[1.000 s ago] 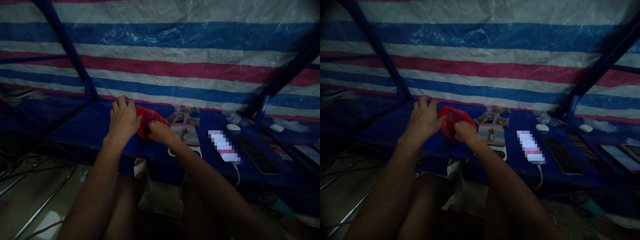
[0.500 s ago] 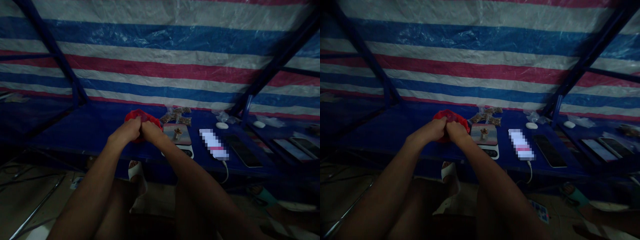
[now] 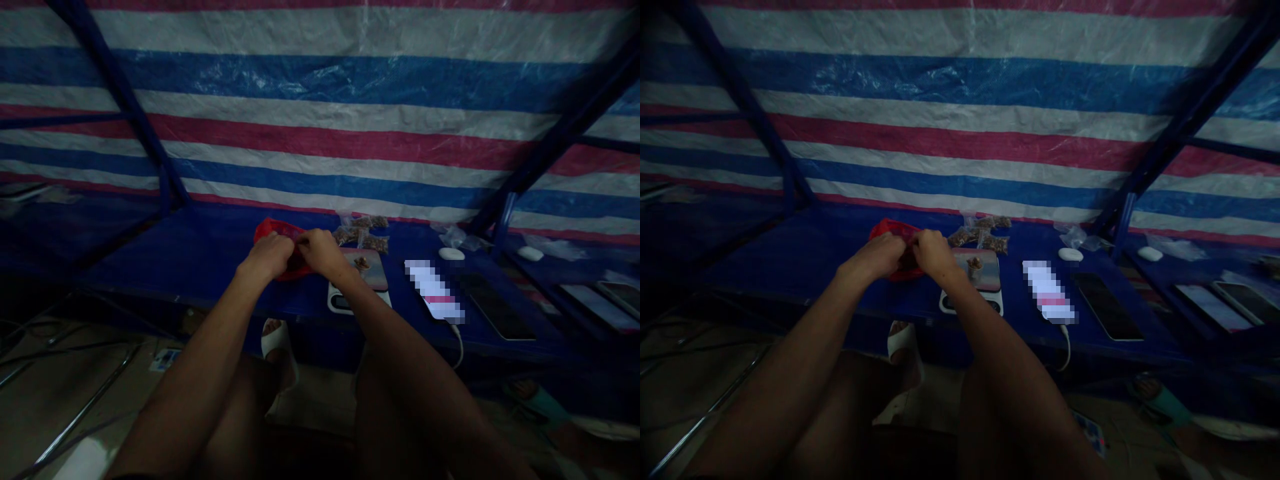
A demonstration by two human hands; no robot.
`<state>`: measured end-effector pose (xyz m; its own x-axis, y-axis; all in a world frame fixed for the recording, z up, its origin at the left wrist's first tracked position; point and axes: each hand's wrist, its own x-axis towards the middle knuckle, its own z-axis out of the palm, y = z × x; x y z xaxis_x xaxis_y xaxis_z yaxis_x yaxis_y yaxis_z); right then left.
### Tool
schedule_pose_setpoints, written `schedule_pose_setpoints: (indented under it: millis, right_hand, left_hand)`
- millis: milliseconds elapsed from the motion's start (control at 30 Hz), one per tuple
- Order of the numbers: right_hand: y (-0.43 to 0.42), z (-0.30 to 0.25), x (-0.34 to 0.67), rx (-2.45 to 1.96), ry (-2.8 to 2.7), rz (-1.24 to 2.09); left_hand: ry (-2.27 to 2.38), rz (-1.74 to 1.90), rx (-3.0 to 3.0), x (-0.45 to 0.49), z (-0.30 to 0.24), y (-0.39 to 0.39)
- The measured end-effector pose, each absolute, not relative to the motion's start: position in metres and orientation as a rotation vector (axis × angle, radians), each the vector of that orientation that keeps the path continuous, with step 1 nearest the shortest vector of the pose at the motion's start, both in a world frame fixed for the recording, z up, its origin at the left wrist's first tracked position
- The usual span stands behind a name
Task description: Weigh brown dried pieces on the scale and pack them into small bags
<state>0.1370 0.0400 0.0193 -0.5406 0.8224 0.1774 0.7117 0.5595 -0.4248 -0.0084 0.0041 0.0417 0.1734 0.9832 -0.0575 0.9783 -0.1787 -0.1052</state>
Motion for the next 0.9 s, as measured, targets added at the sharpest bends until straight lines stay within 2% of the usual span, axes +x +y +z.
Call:
schedule_pose_setpoints:
  millis: [200,367,533,900]
  right_hand:
    - [0.042,0.027,0.158,-1.095,-2.061,0.588]
    - [0.032,0.043,0.207,-1.074,-1.822,0.621]
    - [0.021,0.043,0.251,-1.154,-1.853,0.594]
    - [0.019,0.029,0.270,-1.231,-1.922,0.901]
  left_hand:
    - [-1.826,0.068,-2.358,-0.004,0.044,0.004]
    - [-1.921,0.091,-2.483,0.002,0.038,0.006]
    - [-2.137,0.201,-2.467,0.000,0.023,0.020]
    - [-2.079,0.120,-2.533,-0.011,0.009,0.032]
